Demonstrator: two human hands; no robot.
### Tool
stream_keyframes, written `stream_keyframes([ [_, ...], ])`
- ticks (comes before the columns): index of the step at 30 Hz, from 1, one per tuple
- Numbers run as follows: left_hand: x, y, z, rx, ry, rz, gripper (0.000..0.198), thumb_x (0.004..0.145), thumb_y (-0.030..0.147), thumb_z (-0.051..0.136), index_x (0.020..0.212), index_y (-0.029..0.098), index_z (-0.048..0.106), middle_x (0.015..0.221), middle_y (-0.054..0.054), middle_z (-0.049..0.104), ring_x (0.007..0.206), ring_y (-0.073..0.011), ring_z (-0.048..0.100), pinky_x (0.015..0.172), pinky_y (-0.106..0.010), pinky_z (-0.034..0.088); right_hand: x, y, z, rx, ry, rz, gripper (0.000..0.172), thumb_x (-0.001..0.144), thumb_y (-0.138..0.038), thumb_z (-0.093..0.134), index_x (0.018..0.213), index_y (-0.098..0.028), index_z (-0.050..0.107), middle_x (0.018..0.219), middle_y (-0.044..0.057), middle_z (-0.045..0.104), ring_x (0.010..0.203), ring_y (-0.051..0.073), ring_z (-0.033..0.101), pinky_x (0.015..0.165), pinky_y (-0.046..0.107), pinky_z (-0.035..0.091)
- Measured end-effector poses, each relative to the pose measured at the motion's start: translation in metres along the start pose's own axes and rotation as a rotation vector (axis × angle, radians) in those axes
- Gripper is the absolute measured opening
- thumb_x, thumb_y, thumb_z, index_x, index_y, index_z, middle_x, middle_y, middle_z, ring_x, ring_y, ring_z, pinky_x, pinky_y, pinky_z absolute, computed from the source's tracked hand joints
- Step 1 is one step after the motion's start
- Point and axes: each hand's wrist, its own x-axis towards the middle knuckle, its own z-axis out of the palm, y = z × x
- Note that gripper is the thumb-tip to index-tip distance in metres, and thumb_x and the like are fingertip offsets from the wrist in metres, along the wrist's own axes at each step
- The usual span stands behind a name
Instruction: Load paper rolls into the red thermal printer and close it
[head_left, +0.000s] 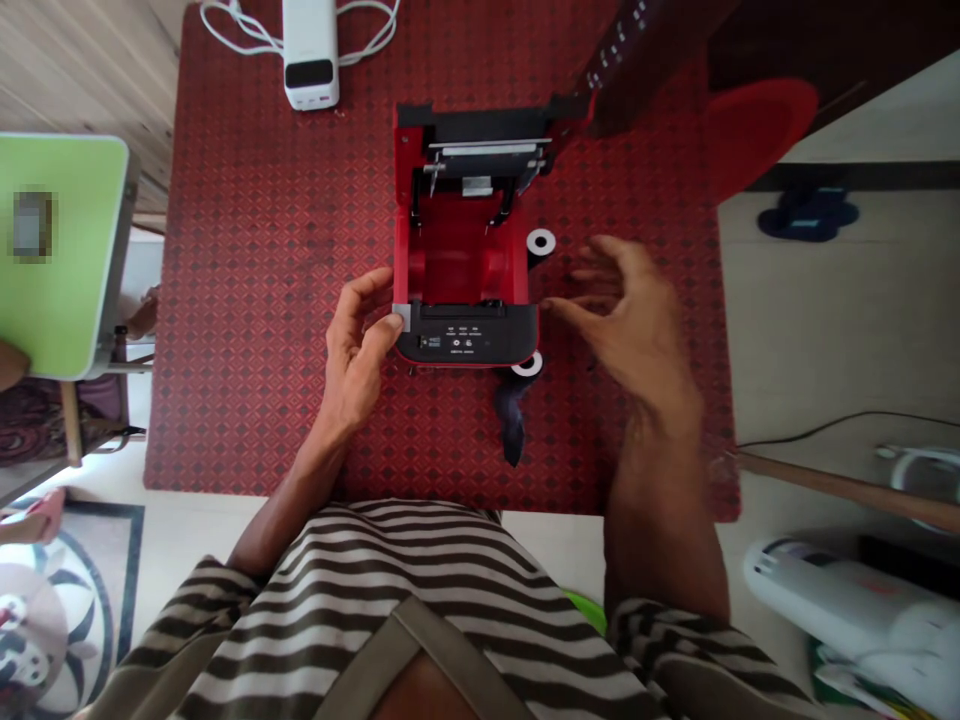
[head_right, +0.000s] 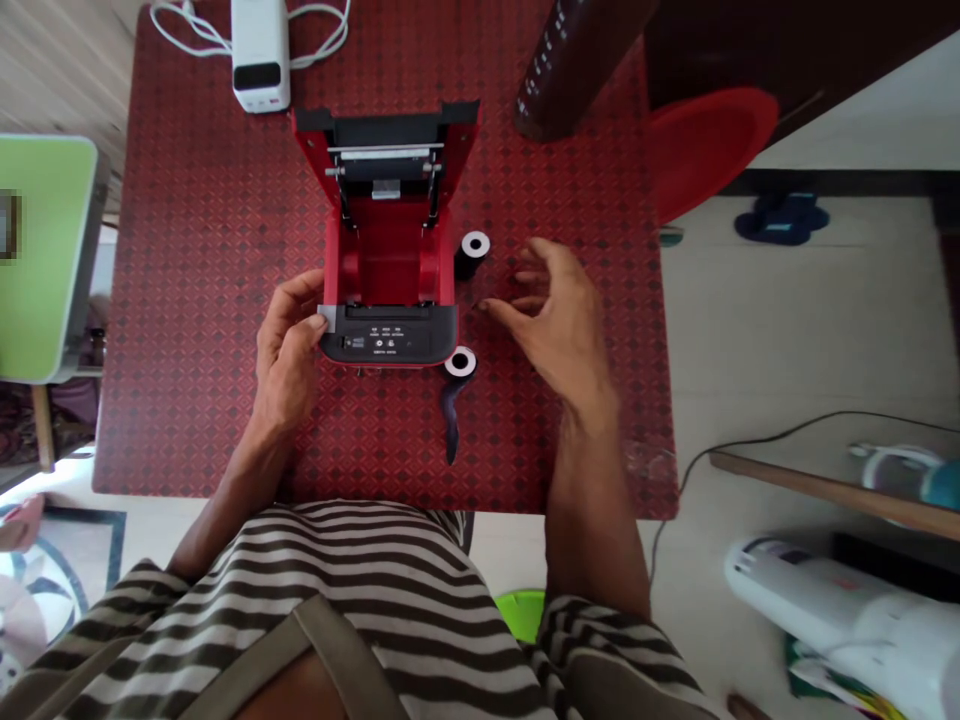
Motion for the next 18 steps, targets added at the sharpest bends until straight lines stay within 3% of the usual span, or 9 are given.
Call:
stream_keyframes([
  [4, -0.001, 0.002, 0.0, 0.006, -0.009, -0.019, 0.055, 0.114, 0.076, 0.091, 0.156, 0.04, 0.087, 0.156, -0.008, 0.092, 0.148, -0.0389, 0.087, 0.126, -0.059, 0.074, 0.012, 0.0, 0.012, -0.077, -0.125, -0.136, 0.078, 0.094, -0.05, 0.105, 0.165, -0.035, 0.076, 0.165, 0.018, 0.087, 0.132, 0.043, 0.088, 0.107, 0.069, 0.078],
  [9, -0.003, 0.004, -0.002, 0.013, -0.027, -0.026, 0.053, 0.117, 0.072, 0.088, 0.159, 0.04, 0.084, 0.159, -0.008, 0.091, 0.152, -0.0393, 0.085, 0.129, -0.061, 0.073, 0.024, -0.015, 0.024, -0.134, -0.145, -0.219, 0.047, 0.111, -0.048, 0.089, 0.157, -0.041, 0.08, 0.16, 0.01, 0.09, 0.141, 0.041, 0.086, 0.126, 0.069, 0.071],
  [14, -0.004, 0.001, -0.002, 0.031, -0.029, -0.01, 0.055, 0.119, 0.071, 0.085, 0.163, 0.038, 0.081, 0.163, -0.009, 0.089, 0.154, -0.039, 0.084, 0.13, -0.06, 0.073, 0.033, -0.017, 0.039, -0.083, -0.065, -0.197, 0.022, 0.107, -0.039, 0.08, 0.129, -0.038, 0.084, 0.131, 0.006, 0.097, 0.116, 0.034, 0.089, 0.11, 0.06, 0.073],
  [18, -0.004, 0.002, -0.001, 0.022, -0.014, -0.021, 0.057, 0.116, 0.074, 0.089, 0.159, 0.038, 0.084, 0.159, -0.008, 0.09, 0.149, -0.0374, 0.086, 0.127, -0.057, 0.075, 0.033, -0.026, 0.027, -0.057, 0.027, -0.182, 0.024, 0.097, -0.035, 0.08, 0.121, -0.036, 0.083, 0.12, 0.005, 0.097, 0.103, 0.031, 0.087, 0.098, 0.055, 0.073],
])
